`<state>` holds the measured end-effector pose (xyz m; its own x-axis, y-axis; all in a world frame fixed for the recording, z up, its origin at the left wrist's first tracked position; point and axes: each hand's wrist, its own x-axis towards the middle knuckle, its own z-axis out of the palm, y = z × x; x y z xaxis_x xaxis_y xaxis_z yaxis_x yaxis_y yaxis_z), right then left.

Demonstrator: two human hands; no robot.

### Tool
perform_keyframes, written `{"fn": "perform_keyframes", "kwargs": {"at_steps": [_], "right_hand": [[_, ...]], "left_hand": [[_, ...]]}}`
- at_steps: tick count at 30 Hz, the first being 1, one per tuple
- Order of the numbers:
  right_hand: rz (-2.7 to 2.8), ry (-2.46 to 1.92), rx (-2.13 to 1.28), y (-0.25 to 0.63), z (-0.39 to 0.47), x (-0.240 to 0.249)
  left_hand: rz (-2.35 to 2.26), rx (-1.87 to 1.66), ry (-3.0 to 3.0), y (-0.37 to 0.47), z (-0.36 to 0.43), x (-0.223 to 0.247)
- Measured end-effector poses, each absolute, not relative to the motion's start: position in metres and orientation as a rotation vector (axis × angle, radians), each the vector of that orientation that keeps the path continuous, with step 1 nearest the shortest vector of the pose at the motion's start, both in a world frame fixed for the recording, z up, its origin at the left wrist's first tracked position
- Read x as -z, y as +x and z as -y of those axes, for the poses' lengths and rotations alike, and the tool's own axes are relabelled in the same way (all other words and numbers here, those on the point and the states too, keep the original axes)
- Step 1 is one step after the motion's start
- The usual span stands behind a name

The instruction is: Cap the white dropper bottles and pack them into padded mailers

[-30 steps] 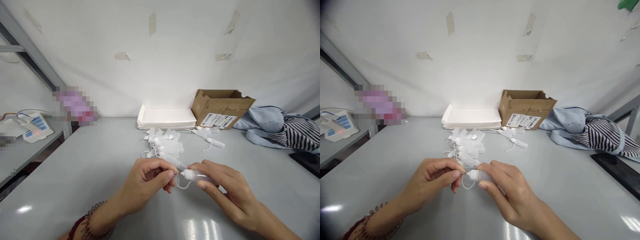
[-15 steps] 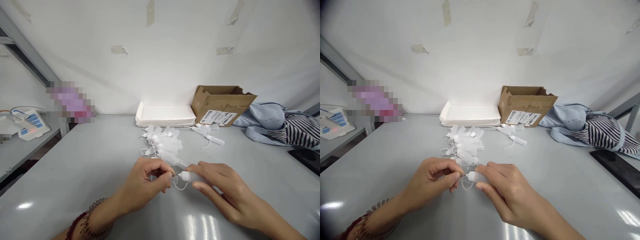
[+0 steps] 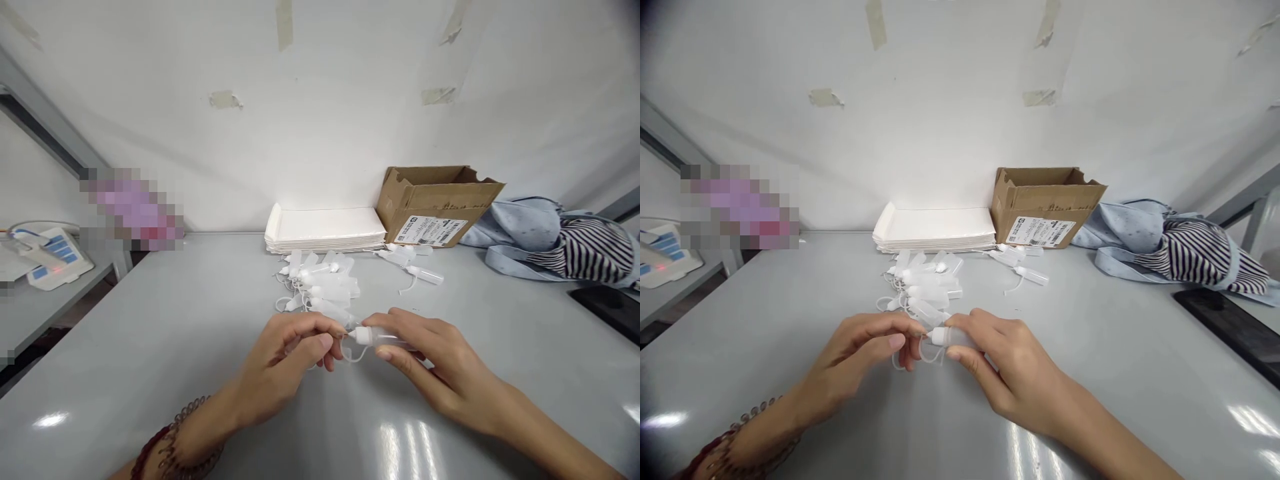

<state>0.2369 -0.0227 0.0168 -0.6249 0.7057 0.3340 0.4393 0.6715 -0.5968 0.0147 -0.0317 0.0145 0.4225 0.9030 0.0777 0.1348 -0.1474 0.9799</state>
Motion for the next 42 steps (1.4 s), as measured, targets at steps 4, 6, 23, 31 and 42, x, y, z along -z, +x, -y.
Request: {"fn": "perform_keyframes", "kwargs": {"at_steps": [4,6,23,31,42], "right_hand": [[2.356,-0.882,-0.597,0.235,0.022,-0.009],[2.373,-0.895,-0.564,0.235,0.023,-0.007],[2.11,-1.728,0.032,0.3,-0.043,0.02],[2.175,-1.796,-0.016,0.305,-0.051,0.032],[2.054,-1.903,-0.196,0.315,-0.057,0.028]], "left_hand": [[-1.043,-0.869,1.817,0.016,0.031,-0.01],[-1.097,-0.86,1.864,0.015,0.028,-0.01],[-1.553,-1.128,1.532,-0.011,-0.015,0.01],[-1.591,-1.15,1.507,-0.01,-0.011,0.003],[-1.619,-1.216,1.498,-0.008,-0.002,-0.011]]}}
